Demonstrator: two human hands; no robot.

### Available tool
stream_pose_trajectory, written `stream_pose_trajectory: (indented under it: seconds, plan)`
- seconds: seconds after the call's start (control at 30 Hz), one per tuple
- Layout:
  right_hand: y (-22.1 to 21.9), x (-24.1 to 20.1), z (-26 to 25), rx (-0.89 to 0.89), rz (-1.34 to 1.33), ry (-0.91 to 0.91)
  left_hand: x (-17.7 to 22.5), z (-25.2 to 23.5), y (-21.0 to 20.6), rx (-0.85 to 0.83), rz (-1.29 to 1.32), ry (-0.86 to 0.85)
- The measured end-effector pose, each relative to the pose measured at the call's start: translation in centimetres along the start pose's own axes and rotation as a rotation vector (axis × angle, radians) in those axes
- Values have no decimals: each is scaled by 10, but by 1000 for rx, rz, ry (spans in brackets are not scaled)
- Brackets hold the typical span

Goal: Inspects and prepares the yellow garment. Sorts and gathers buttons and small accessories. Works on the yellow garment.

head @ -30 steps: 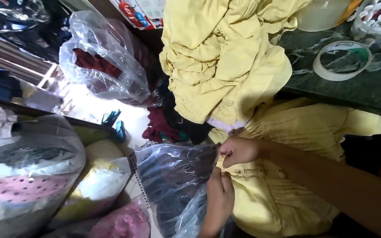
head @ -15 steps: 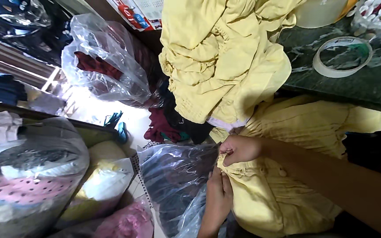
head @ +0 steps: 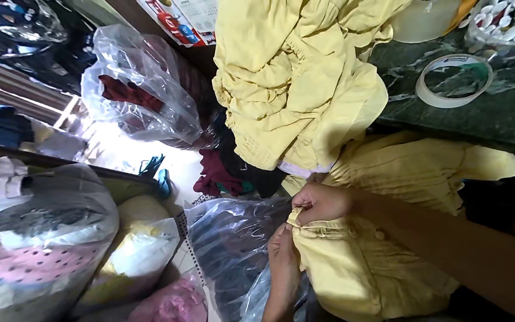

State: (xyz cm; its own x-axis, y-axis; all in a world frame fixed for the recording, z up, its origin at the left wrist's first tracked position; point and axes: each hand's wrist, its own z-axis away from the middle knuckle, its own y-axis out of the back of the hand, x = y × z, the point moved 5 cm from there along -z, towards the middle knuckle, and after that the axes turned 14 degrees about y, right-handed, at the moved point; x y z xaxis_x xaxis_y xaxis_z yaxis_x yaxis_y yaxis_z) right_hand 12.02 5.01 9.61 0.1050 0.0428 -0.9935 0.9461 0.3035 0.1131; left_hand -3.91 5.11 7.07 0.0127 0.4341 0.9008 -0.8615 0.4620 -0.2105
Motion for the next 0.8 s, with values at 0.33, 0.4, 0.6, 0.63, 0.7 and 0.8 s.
stream_pose_trajectory:
  seconds: [0.33,0.4,0.6,0.63,0.7,0.8]
  plan:
    - [0,3,0,46,0,16,3,0,8,1,16,43]
    - [0,1,0,51,-18,32,3,0,8,-14,18,40]
    - [-8,1,-1,-30,-39,29,6,-5,4,8,98,206]
    - [-8,0,-1,-45,-43,30,5,-4,3,13,139,256]
    - [-8,-2,0,-42,-66,50,5,-3,2,5,179,289]
    - [-5,0,-1,10,-78,77,10,-2,7,7,-10,36]
